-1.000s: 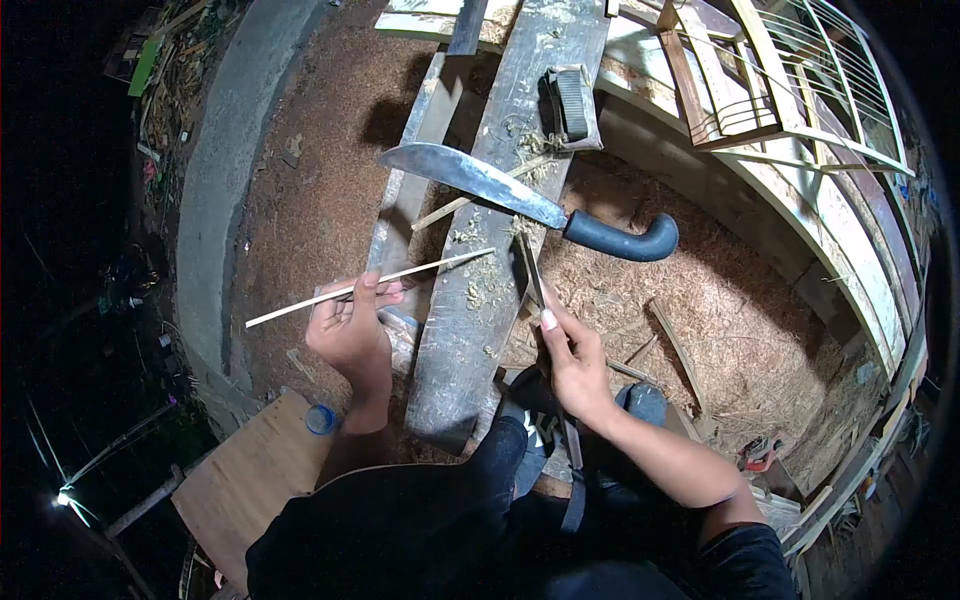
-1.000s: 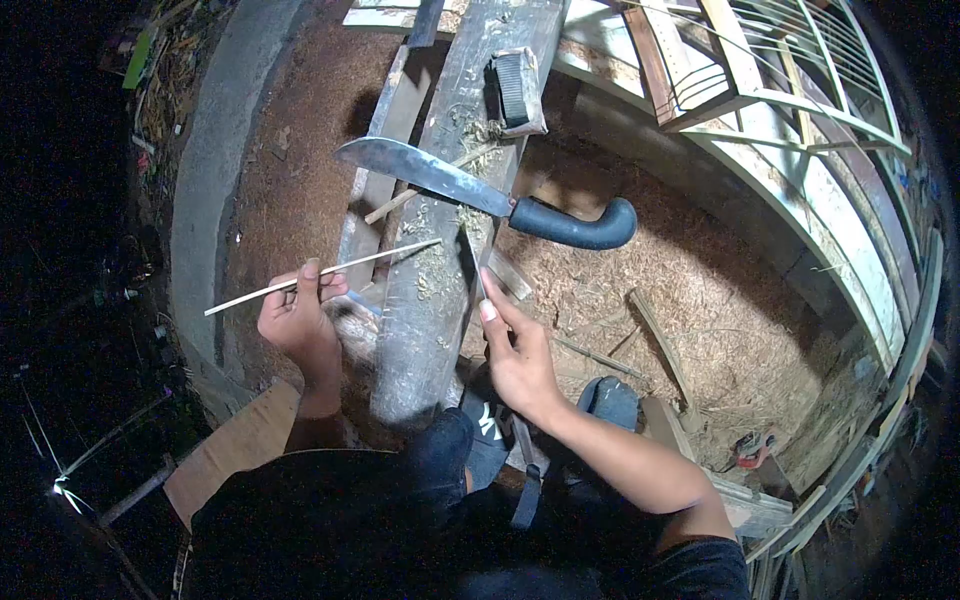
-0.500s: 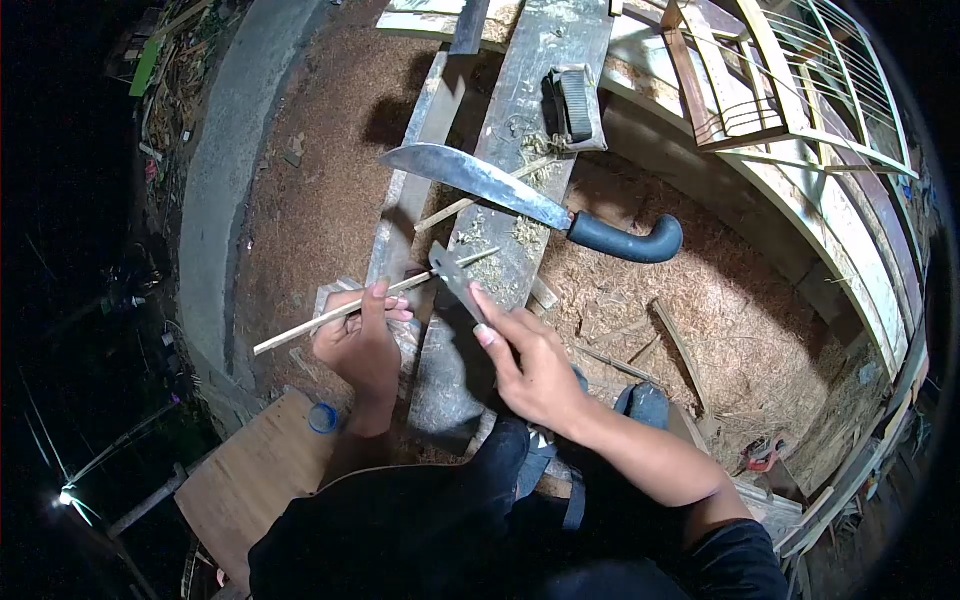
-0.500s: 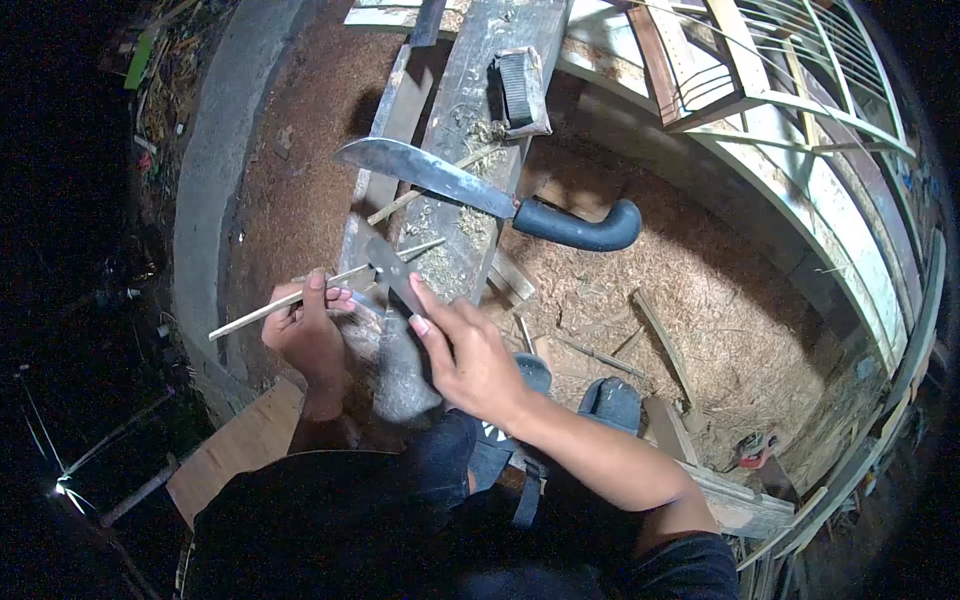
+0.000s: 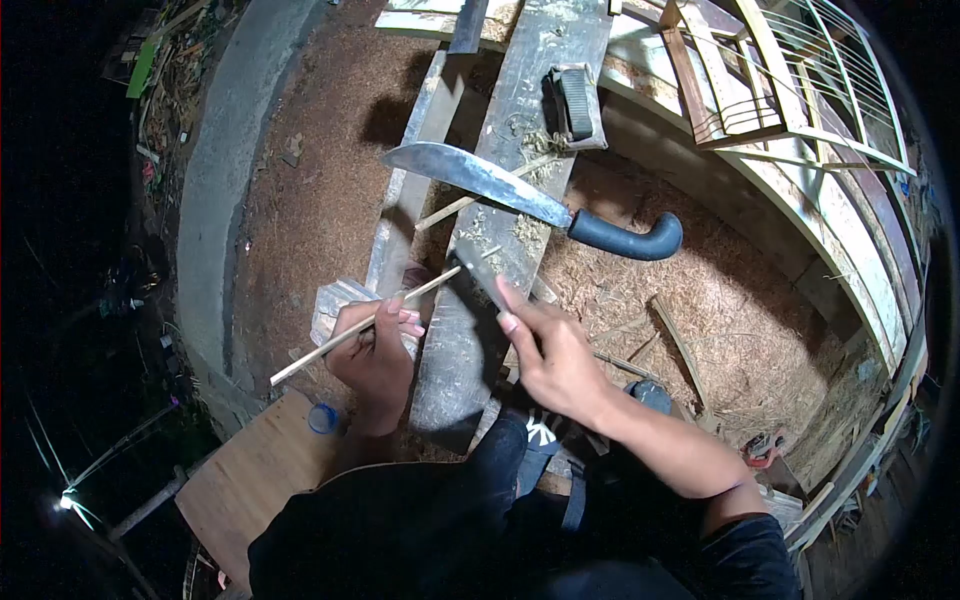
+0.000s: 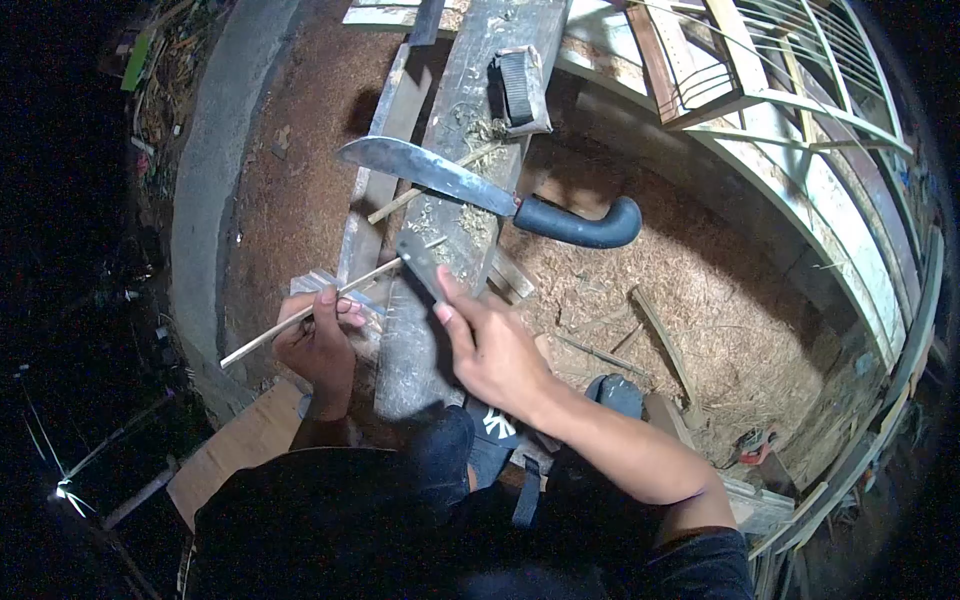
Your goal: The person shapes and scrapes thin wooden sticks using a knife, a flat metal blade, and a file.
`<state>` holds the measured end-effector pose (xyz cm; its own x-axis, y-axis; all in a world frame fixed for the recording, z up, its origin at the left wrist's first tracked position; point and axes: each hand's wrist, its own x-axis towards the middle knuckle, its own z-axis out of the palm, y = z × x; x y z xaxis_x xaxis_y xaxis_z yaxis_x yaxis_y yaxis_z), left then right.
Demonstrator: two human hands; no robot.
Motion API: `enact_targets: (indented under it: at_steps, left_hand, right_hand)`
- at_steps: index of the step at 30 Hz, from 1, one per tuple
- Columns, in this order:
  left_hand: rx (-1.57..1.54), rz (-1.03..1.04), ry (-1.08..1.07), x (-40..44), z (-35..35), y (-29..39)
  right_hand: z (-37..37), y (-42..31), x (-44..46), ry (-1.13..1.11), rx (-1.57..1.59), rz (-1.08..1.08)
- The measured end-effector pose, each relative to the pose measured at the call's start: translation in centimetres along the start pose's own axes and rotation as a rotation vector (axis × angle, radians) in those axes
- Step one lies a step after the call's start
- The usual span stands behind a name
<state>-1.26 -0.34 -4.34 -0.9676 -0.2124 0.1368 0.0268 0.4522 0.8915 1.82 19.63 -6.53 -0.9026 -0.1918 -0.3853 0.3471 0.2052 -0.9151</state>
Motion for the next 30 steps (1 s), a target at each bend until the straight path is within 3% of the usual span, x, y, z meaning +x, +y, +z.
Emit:
enact_targets:
  at_steps: [3, 7, 10, 15, 19, 21, 23, 25, 26, 27, 30]
  left_hand:
    - [-0.008, 0.048, 0.004, 0.0, 0.1, 0.0]
    - [-0.012, -0.064, 0.029, -0.2, -0.2, -0.3]
    - [-0.05, 0.09, 0.013, -0.5, 0.1, -0.7]
    - [-0.038, -0.026, 0.045, -0.3, 0.4, 0.3]
    - [-0.054, -0.022, 0.059, -0.2, 0.8, 0.2]
    - [-0.037, -0.041, 0.077, 0.0, 0.5, 0.1]
    - [-0.033, -0.032, 0.055, -0.3, 0.3, -0.3]
    - [-0.06, -0.01, 0.055, -0.3, 0.9, 0.0]
    - [-0.04, 0.009, 0.056, -0.5, 0.8, -0.3]
    - [-0.016, 0.023, 0.054, -0.8, 0.4, -0.4]
    - [0.016, 0.094, 0.005, -0.8, 0.0, -0.8]
  right_hand:
    - [0.3, 0.6, 0.1, -0.008, -0.063, -0.076]
    - [-0.3, 0.7, 0.7, -0.008, 0.067, 0.015]
    - [-0.2, -0.8, -0.4, 0.002, -0.153, -0.092]
    - [-0.3, 1.2, 0.5, 0.032, 0.014, -0.012]
    - [-0.1, 0.1, -0.1, 0.055, -0.064, -0.125]
    - [-1.6, 0.2, 1.0, -0.068, -0.04, 0.129]
    - [-0.4, 0.2, 0.1, -0.021, -0.009, 0.102]
    - [0.0, 0.1, -0.2, 0.097, -0.183, -0.201]
    - [-0.1, 0.5, -0.1, 0.022, -0.055, -0.08]
    - [-1.2, 0.1, 0.9, -0.062, -0.002, 0.188]
    - [-1.2, 0.8, 0.7, 0.019, -0.116, -0.002]
